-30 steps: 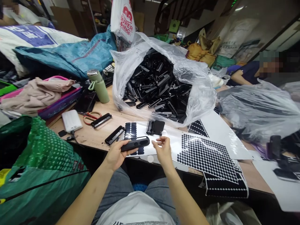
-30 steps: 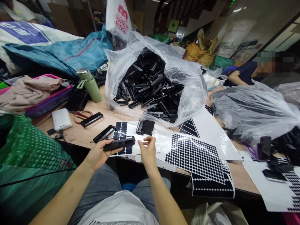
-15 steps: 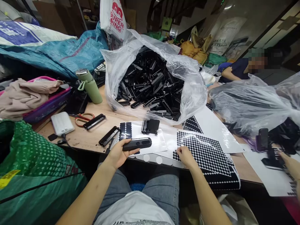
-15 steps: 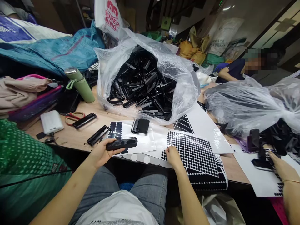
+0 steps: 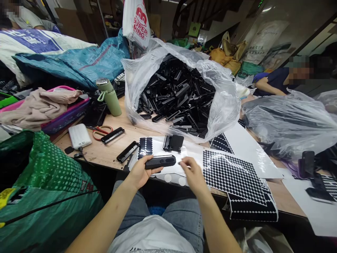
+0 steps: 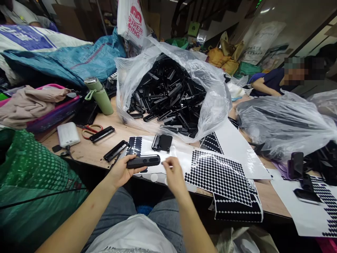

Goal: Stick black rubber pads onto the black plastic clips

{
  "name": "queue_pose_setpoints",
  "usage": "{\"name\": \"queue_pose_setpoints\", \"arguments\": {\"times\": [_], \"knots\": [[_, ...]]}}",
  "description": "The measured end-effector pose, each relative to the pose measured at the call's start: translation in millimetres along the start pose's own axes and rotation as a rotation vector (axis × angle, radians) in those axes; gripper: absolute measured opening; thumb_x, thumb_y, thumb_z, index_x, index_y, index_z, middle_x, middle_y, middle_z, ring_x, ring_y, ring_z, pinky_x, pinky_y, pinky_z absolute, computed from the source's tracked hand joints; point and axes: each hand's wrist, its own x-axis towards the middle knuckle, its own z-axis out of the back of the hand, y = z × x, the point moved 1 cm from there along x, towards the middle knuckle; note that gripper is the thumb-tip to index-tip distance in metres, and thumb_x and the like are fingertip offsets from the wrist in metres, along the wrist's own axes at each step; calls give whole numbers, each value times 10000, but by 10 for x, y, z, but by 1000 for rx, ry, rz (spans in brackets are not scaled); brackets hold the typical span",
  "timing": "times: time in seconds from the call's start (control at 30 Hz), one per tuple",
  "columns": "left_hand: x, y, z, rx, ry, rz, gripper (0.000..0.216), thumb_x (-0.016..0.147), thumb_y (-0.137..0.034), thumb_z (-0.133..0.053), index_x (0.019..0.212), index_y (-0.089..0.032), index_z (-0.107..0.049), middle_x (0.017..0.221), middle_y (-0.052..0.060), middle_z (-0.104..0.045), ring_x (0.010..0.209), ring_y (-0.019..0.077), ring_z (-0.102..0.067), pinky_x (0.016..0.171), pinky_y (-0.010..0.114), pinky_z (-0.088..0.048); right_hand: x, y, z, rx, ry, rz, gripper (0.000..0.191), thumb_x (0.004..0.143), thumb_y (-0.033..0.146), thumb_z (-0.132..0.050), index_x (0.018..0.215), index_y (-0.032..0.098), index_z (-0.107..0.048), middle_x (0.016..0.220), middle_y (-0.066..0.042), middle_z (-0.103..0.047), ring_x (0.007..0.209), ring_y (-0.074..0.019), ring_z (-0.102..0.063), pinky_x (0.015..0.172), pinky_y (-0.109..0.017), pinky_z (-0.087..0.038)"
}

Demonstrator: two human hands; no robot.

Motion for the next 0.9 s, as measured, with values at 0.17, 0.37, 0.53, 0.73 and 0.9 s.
{"name": "queue_pose_setpoints", "arguments": {"times": [0.17, 0.37, 0.53, 0.73, 0.9], "knots": [[-46, 24, -19, 11, 31, -39, 128, 779, -109, -488, 764, -72, -610, 827, 130, -680, 767, 221, -655, 716, 410, -564, -4, 527, -480, 109, 15, 126, 123, 796, 268, -475, 702, 200, -516, 934, -54, -524, 886, -180, -513, 798, -336, -427], [-53, -2, 38, 4, 61, -70, 152, 776, -116, -484, 747, -60, -623, 793, 126, -677, 755, 217, -649, 733, 411, -554, 8, 519, -546, 64, 60, 82, 129, 814, 234, -447, 699, 200, -491, 971, -67, -477, 936, -189, -487, 859, -361, -401], [-61, 45, 56, -2, 60, -79, 151, 770, -123, -488, 738, -62, -623, 789, 122, -675, 745, 211, -644, 739, 412, -547, -13, 522, -627, 46, 70, 109, 121, 815, 218, -447, 704, 196, -488, 960, -72, -470, 922, -190, -489, 833, -348, -412], [75, -318, 416, 158, -162, -511, 84, 745, -159, -537, 684, -136, -591, 814, 79, -664, 917, 233, -616, 847, 393, -493, 147, 394, -925, -67, -89, 232, 173, 802, 325, -533, 903, 199, -472, 966, -68, -491, 945, -205, -474, 824, -355, -401], [482, -1063, 953, 816, -497, -954, 134, 714, -79, -536, 808, -167, -572, 1192, 136, -540, 1276, 247, -322, 1073, 359, -197, 476, 495, -1534, -528, 317, 592, 234, 817, 139, -452, 1040, 192, -502, 1156, -82, -525, 1092, -214, -420, 871, -355, -345]]}}
